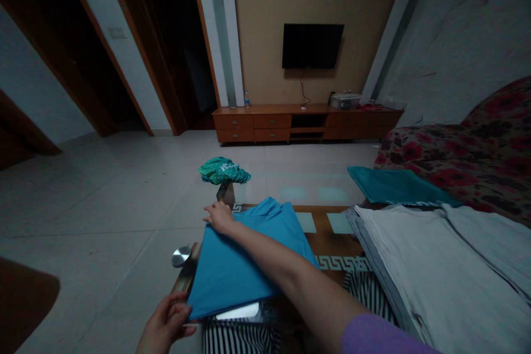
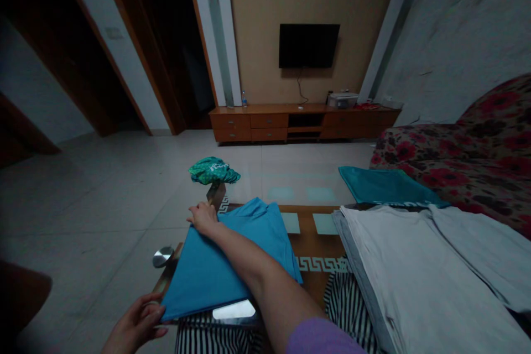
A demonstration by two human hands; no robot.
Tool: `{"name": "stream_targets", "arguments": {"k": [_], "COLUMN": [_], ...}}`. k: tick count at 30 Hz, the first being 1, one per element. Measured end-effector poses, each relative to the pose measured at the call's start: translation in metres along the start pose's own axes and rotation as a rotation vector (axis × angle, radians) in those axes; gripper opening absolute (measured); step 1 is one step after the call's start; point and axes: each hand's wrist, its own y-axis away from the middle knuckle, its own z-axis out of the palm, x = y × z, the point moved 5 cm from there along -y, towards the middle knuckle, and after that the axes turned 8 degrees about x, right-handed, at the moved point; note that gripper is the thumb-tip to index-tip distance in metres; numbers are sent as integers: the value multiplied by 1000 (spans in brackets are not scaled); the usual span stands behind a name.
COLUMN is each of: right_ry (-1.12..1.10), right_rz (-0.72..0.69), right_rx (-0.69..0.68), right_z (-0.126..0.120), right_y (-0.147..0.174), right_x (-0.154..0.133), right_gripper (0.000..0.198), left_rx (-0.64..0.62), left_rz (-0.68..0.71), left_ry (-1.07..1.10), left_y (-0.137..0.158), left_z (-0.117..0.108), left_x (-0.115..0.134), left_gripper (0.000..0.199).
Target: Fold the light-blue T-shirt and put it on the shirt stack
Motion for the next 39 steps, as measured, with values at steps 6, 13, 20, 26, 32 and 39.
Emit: {"name": "stream_targets", "arguments": {"k": [6, 13, 20, 26, 32, 39], "right_ry": [-42, 379, 483, 356, 389, 362], "right_rz": [124, 540, 665, 683, 611, 430], "right_rx": [502, 517, 322, 218, 229, 291], "right_z": [-87, -144, -123, -135, -159, -193], "right_y": [126, 285, 291, 316, 371, 277], "right_x": [83, 139, 113, 124, 134, 159], "right_gripper": [29, 40, 49, 51, 50, 33], "left_rx": [312, 234, 132, 44, -6, 12], "left_rz": [498, 1065, 961, 952, 937, 1006], "left_ry": [-453, -935, -1260, -1287, -1254, -1113], "left_y": [3, 15, 20, 39, 73, 29], "left_z": [-11, 80, 118, 127, 145, 167], "left_x": [18, 51, 39, 30, 21, 87], "left_gripper": [48, 45, 47, 49, 48, 36]}}
